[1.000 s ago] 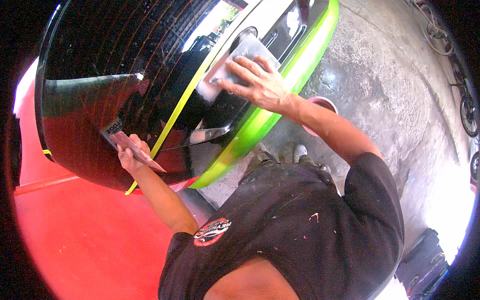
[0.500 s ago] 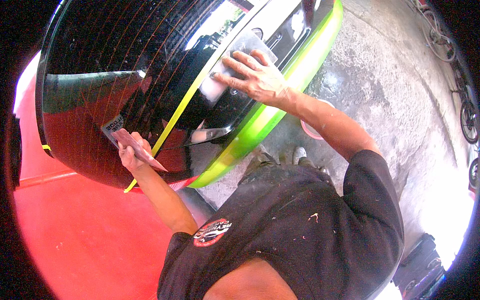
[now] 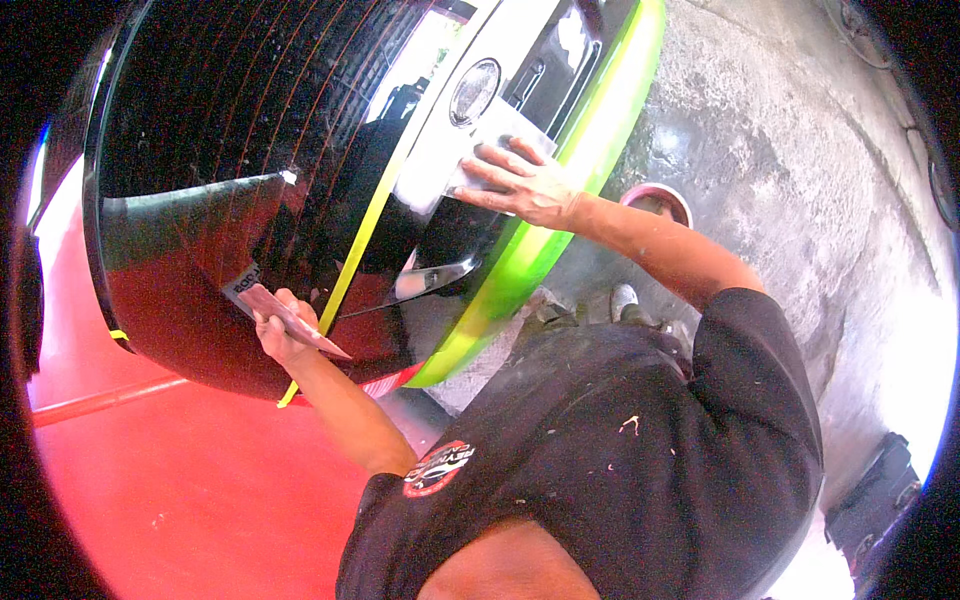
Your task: The person sands the rear bumper of a green car using a sanding block and sandpaper. They repeatedly dip the sandpaper into a bucket of water and wipe the surface while working on the area marked by yellow tape.
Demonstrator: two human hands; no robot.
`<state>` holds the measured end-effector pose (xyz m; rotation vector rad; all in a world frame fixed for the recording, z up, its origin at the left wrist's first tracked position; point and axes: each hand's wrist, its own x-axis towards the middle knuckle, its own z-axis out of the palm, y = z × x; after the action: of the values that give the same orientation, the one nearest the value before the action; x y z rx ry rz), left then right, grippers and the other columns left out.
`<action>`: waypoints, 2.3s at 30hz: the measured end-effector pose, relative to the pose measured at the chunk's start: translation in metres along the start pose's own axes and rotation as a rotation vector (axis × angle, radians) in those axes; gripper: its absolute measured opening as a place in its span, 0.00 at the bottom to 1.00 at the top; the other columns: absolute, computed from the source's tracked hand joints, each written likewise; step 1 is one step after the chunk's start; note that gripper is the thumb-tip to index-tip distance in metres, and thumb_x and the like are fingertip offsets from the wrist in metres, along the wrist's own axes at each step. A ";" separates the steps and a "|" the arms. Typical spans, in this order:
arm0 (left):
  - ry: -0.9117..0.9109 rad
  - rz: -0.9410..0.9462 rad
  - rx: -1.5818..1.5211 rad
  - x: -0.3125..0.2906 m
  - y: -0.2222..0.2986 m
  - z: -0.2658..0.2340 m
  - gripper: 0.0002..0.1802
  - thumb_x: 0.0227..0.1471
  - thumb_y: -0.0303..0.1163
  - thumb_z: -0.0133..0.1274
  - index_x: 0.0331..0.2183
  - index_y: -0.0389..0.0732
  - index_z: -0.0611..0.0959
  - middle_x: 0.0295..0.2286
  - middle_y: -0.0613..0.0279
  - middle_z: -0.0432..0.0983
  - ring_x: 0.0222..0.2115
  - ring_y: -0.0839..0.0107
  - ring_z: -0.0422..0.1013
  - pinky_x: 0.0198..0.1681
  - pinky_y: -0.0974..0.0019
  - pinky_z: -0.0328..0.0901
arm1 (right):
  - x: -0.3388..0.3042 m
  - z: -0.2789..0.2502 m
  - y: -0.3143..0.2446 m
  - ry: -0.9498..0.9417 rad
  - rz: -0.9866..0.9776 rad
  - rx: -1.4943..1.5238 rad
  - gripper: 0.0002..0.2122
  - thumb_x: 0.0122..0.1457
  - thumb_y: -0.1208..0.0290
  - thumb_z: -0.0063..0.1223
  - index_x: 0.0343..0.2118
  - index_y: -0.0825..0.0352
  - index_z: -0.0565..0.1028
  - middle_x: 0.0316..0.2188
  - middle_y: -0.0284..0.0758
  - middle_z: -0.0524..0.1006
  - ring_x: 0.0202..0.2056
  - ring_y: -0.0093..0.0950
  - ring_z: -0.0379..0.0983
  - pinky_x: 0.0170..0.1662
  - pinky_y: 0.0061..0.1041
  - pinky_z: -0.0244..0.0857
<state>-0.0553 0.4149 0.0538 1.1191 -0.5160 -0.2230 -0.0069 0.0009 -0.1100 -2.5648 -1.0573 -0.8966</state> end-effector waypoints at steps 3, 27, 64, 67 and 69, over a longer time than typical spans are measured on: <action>-0.004 -0.002 0.037 0.002 0.001 0.001 0.20 0.54 0.28 0.54 0.50 0.49 0.75 0.33 0.46 0.71 0.19 0.63 0.70 0.19 0.65 0.71 | -0.005 -0.008 -0.004 -0.029 0.033 0.000 0.32 0.50 0.69 0.51 0.61 0.41 0.62 0.61 0.33 0.62 0.60 0.35 0.59 0.60 0.44 0.51; -0.015 -0.038 -0.039 0.004 0.000 0.008 0.23 0.54 0.25 0.52 0.52 0.48 0.74 0.36 0.46 0.72 0.24 0.62 0.72 0.23 0.64 0.71 | 0.058 -0.047 0.022 0.010 -0.002 0.030 0.33 0.50 0.70 0.54 0.61 0.42 0.62 0.61 0.32 0.62 0.61 0.34 0.58 0.59 0.43 0.51; -0.054 -0.015 0.013 0.001 0.001 0.002 0.31 0.55 0.27 0.52 0.59 0.46 0.64 0.33 0.45 0.72 0.20 0.63 0.70 0.19 0.65 0.70 | 0.044 -0.033 0.063 0.064 0.006 -0.100 0.29 0.54 0.69 0.48 0.62 0.50 0.62 0.63 0.29 0.62 0.62 0.30 0.58 0.61 0.40 0.51; -0.032 -0.015 0.013 -0.001 0.001 0.000 0.30 0.55 0.26 0.52 0.59 0.45 0.64 0.33 0.45 0.72 0.20 0.62 0.71 0.20 0.64 0.71 | 0.046 -0.032 0.062 0.052 0.012 -0.098 0.29 0.55 0.69 0.48 0.62 0.50 0.62 0.63 0.29 0.62 0.62 0.30 0.58 0.61 0.39 0.51; -0.035 -0.022 -0.010 -0.002 0.001 0.001 0.30 0.55 0.25 0.52 0.59 0.45 0.65 0.33 0.45 0.72 0.21 0.62 0.71 0.20 0.63 0.71 | 0.046 -0.029 0.063 0.058 0.004 -0.094 0.29 0.55 0.69 0.48 0.62 0.50 0.62 0.63 0.29 0.62 0.62 0.30 0.58 0.61 0.39 0.51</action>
<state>-0.0575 0.4149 0.0548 1.1135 -0.5335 -0.2643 0.0493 -0.0305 -0.0575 -2.5983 -1.0163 -1.0361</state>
